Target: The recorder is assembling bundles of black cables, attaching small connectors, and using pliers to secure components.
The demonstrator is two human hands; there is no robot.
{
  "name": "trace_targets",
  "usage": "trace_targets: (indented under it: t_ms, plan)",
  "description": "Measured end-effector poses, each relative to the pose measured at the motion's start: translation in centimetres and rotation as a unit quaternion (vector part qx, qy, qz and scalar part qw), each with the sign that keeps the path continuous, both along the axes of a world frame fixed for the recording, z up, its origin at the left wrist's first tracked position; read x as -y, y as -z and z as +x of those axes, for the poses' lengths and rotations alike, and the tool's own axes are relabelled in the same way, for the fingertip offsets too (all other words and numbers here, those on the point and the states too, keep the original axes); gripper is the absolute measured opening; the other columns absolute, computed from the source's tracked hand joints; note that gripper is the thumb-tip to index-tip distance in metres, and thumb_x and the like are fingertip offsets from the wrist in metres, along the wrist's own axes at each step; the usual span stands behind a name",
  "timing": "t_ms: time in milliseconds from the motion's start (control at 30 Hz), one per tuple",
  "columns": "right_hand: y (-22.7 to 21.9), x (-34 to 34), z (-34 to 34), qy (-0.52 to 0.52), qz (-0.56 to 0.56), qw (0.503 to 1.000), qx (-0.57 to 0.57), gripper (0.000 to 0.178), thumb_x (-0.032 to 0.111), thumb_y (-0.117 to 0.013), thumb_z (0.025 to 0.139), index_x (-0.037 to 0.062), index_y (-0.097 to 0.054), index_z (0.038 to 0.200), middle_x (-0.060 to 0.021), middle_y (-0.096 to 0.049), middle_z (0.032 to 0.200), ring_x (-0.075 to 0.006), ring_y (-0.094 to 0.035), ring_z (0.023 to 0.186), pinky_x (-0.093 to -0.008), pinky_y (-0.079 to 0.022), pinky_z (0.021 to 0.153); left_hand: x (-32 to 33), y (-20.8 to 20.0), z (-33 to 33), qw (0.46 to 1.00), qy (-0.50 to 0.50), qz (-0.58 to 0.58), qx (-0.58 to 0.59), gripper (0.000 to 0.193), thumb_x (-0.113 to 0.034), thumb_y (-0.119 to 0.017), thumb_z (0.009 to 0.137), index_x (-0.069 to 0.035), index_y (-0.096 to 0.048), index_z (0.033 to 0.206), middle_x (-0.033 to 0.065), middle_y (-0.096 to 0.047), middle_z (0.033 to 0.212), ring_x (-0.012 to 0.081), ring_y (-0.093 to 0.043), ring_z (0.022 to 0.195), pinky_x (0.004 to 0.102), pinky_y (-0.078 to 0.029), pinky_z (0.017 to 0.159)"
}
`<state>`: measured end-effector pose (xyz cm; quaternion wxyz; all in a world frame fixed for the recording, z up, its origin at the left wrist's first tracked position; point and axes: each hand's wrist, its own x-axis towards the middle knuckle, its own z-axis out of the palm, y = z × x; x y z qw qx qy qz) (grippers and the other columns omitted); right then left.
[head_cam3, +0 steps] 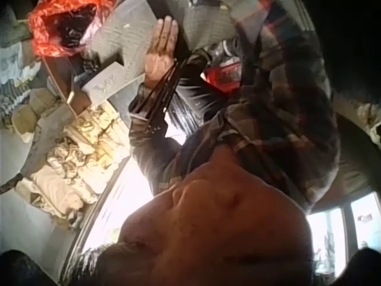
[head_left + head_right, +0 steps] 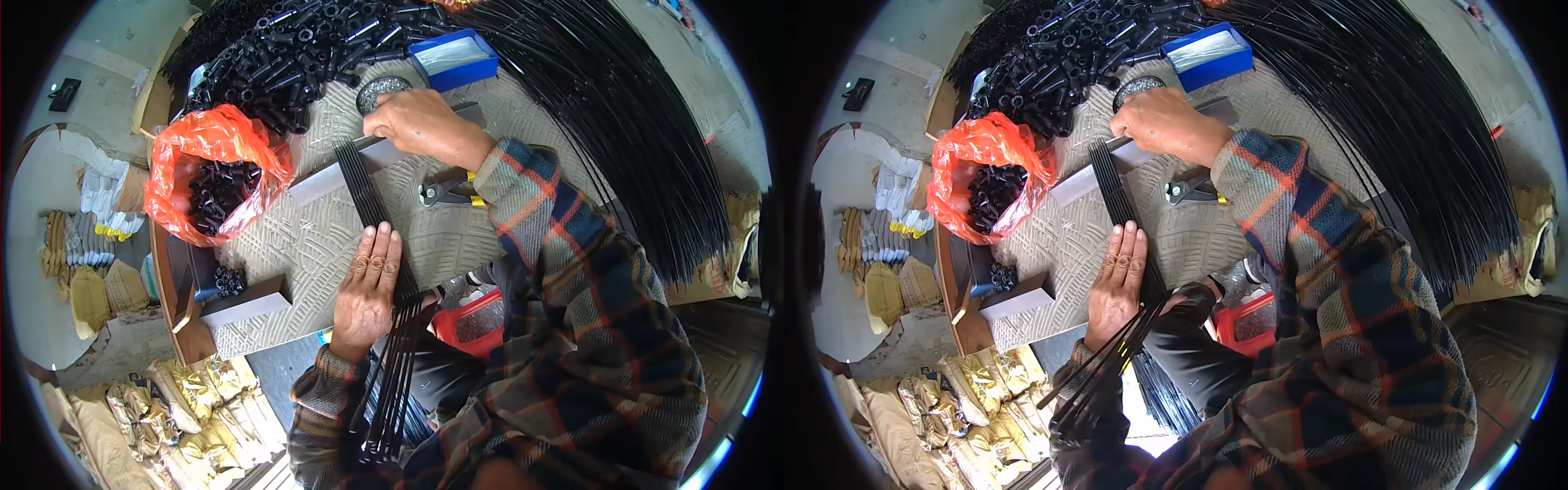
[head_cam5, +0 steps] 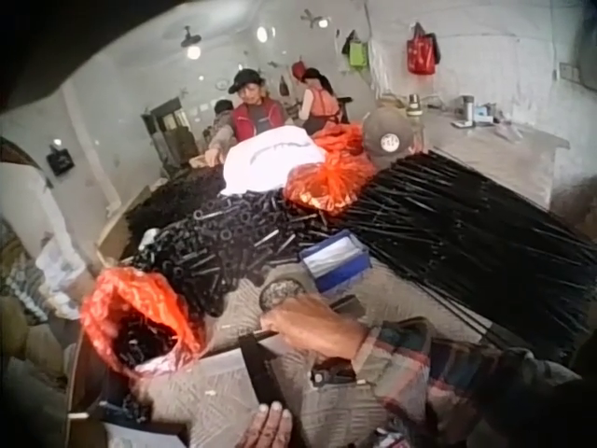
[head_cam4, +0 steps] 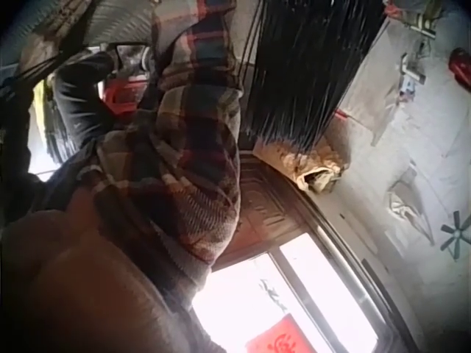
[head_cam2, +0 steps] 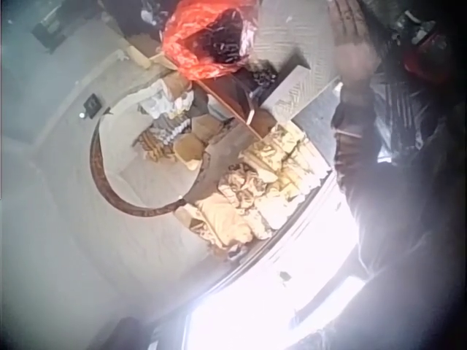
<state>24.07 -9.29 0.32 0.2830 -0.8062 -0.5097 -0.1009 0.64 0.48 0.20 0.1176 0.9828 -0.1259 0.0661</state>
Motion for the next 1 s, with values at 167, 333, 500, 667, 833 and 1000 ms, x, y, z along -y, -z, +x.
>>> trace_targets:
  t_ms: [167, 333, 500, 667, 833, 1000]
  plan:
    - [0.0, -0.4, -0.2, -0.004, 0.016, 1.0, 0.012, 0.007, 0.012, -0.056, 0.08, 0.0145, -0.062, 0.079, -0.0057, -0.056, 0.075, -0.0262, -0.059, 0.068, -0.0389, -0.044, 0.057, -0.3, 0.5, -0.4, 0.998, -0.005, 0.063, -0.002, 0.079, -0.045, -0.059, 0.075, 0.004, -0.033, 0.132, 0.0193, -0.032, 0.137, 0.0318, -0.029, 0.129, 0.037, -0.028, 0.104]
    - [0.0, -0.3, 0.4, -0.022, 0.006, 1.0, 0.018, 0.006, 0.013, -0.056, 0.081, 0.0143, -0.062, 0.08, -0.0039, -0.056, 0.076, -0.0253, -0.06, 0.069, -0.038, -0.044, 0.056, 0.1, -0.1, 0.0, 1.0, 0.0, 0.016, -0.02, 0.084, -0.045, -0.061, 0.073, 0.006, -0.029, 0.132, 0.0225, -0.029, 0.138, 0.0351, -0.027, 0.13, 0.038, -0.025, 0.106]
    - [0.2, -0.7, 0.3, -0.01, -0.013, 0.999, 0.035, 0.006, 0.014, -0.056, 0.081, 0.0149, -0.062, 0.082, -0.0029, -0.056, 0.076, -0.0248, -0.059, 0.068, -0.0375, -0.044, 0.056, 0.2, -0.7, -0.1, 0.999, -0.006, 0.01, -0.036, 0.083, -0.044, -0.058, 0.075, 0.005, -0.026, 0.134, 0.0213, -0.025, 0.14, 0.0341, -0.024, 0.131, 0.0393, -0.021, 0.107]
    - [0.0, -0.6, 0.6, -0.039, 0.005, 0.998, 0.04, 0.006, 0.015, -0.055, 0.082, 0.0143, -0.062, 0.083, -0.0034, -0.055, 0.076, -0.0246, -0.059, 0.068, -0.0373, -0.044, 0.056, 0.0, -0.5, -0.2, 0.999, -0.005, 0.007, -0.032, 0.082, -0.048, -0.054, 0.076, 0.003, -0.027, 0.134, 0.0196, -0.025, 0.14, 0.0324, -0.023, 0.131, 0.0399, -0.018, 0.108]
    - [0.5, -1.1, 0.7, -0.039, -0.002, 0.998, 0.052, 0.006, 0.015, -0.055, 0.082, 0.0136, -0.06, 0.085, -0.0037, -0.056, 0.077, -0.0249, -0.059, 0.07, -0.0372, -0.045, 0.058, -0.3, -0.3, -0.5, 0.998, 0.002, 0.062, -0.011, 0.087, -0.054, -0.054, 0.072, 0.001, -0.029, 0.134, 0.0172, -0.028, 0.14, 0.0301, -0.024, 0.131, 0.0407, -0.018, 0.108]
    - [0.6, -1.2, 0.7, -0.041, -0.024, 0.997, 0.059, 0.008, 0.015, -0.056, 0.082, 0.0127, -0.059, 0.088, -0.0043, -0.057, 0.079, -0.0256, -0.06, 0.073, -0.0379, -0.046, 0.06, -0.3, 0.4, -0.5, 1.0, -0.001, 0.001, -0.014, 0.09, -0.059, -0.054, 0.07, 0.0, -0.03, 0.134, 0.0163, -0.029, 0.14, 0.0299, -0.025, 0.131, 0.0407, -0.019, 0.108]
